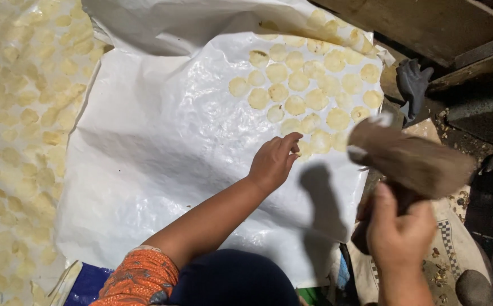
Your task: Crushing seeds with stones and flattening small food items with a wooden mallet
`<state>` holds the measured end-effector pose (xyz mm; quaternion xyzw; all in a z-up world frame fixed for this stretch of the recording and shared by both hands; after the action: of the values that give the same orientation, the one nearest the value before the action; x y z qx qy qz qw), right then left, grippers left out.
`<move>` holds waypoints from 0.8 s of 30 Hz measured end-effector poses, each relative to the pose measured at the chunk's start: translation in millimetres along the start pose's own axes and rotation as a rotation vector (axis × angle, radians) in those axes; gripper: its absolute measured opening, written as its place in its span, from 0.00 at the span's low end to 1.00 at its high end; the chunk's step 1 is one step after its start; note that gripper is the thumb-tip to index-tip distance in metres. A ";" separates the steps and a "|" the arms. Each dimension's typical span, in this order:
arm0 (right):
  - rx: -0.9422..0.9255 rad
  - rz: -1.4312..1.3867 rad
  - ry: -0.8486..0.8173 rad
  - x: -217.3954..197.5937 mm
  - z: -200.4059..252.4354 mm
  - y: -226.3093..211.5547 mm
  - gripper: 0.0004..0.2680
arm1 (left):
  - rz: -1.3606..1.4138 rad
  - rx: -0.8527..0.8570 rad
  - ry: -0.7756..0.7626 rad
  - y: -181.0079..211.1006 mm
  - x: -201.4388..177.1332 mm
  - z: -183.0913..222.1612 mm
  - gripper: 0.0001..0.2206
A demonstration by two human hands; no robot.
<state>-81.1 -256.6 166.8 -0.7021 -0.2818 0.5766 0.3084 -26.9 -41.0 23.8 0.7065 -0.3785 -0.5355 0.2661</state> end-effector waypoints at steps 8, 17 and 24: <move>-0.050 0.173 -0.058 116.8 10.6 73.9 0.17 | -0.140 0.022 -0.011 -35.0 -28.2 -9.9 0.23; 0.194 0.405 -0.220 79.5 -31.6 23.8 0.17 | -0.313 0.044 0.051 -39.9 -54.5 -18.2 0.12; 0.253 0.426 -0.325 125.1 -6.5 77.7 0.19 | -0.331 0.069 0.059 -33.7 -61.6 -17.9 0.12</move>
<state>-49.5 -213.8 29.3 -0.5999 -0.0996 0.7638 0.2161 -9.9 28.2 36.8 0.7833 -0.2670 -0.5379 0.1608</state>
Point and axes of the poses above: each hand's wrist, its own z-axis away from the middle knuckle, its own x-axis out of the palm, y = z × x, the point moved 5 cm from there along -z, towards the middle knuckle, and after that the axes turned 2 degrees about z, right-handed, at the moved point
